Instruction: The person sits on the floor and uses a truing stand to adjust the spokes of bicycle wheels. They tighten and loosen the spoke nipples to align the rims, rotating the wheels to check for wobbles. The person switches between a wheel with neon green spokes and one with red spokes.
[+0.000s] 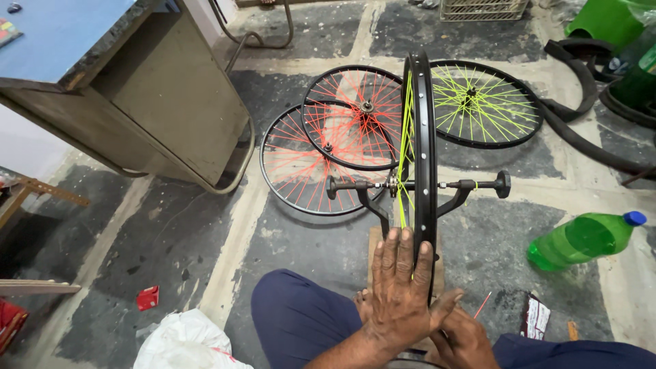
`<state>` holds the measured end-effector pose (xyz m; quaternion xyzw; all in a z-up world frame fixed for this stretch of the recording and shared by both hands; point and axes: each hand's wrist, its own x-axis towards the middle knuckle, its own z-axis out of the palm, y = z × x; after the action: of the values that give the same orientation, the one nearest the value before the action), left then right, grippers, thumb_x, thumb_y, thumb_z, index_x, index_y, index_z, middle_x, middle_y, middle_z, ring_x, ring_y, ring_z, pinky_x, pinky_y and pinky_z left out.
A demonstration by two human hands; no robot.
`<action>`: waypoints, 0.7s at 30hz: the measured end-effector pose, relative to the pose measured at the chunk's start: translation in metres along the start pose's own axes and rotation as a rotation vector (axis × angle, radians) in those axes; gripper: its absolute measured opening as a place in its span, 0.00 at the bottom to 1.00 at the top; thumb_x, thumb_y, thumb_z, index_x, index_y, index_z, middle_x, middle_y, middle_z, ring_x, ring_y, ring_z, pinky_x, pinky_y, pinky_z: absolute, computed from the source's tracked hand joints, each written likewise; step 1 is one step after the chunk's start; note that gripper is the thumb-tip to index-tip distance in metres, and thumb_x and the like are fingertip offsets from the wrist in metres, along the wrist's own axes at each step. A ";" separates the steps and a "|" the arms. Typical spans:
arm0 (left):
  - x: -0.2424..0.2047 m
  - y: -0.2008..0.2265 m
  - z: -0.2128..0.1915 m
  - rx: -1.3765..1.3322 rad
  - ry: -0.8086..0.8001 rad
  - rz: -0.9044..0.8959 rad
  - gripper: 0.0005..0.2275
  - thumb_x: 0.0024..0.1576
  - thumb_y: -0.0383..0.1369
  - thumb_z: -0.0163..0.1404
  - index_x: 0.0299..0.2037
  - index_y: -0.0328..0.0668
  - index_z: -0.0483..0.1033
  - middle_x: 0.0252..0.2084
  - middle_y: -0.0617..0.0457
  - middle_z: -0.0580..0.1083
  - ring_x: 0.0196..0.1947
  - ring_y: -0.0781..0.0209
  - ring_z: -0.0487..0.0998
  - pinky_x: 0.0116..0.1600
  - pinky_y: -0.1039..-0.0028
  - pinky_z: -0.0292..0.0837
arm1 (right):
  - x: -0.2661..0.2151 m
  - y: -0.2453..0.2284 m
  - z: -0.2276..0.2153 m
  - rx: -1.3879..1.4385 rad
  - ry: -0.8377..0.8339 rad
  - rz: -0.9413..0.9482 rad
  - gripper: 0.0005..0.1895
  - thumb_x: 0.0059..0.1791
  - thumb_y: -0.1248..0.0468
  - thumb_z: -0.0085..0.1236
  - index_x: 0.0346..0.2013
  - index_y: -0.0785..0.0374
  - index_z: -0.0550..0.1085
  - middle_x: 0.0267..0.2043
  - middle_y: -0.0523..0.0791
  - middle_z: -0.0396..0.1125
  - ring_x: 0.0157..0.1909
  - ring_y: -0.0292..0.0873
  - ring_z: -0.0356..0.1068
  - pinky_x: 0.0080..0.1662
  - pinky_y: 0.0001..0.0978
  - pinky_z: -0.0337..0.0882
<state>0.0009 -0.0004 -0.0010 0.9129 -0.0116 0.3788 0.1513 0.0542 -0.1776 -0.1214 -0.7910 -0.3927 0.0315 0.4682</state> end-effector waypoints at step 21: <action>-0.001 0.001 -0.002 -0.009 -0.008 0.000 0.43 0.60 0.52 0.59 0.76 0.33 0.52 0.79 0.31 0.48 0.79 0.29 0.48 0.78 0.41 0.45 | 0.015 0.003 -0.011 0.009 0.129 -0.155 0.04 0.37 0.74 0.59 0.25 0.65 0.76 0.25 0.48 0.68 0.29 0.48 0.72 0.33 0.37 0.72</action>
<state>-0.0015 -0.0005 -0.0007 0.9138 -0.0141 0.3750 0.1553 0.0714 -0.1766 -0.1127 -0.7564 -0.4219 -0.0539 0.4970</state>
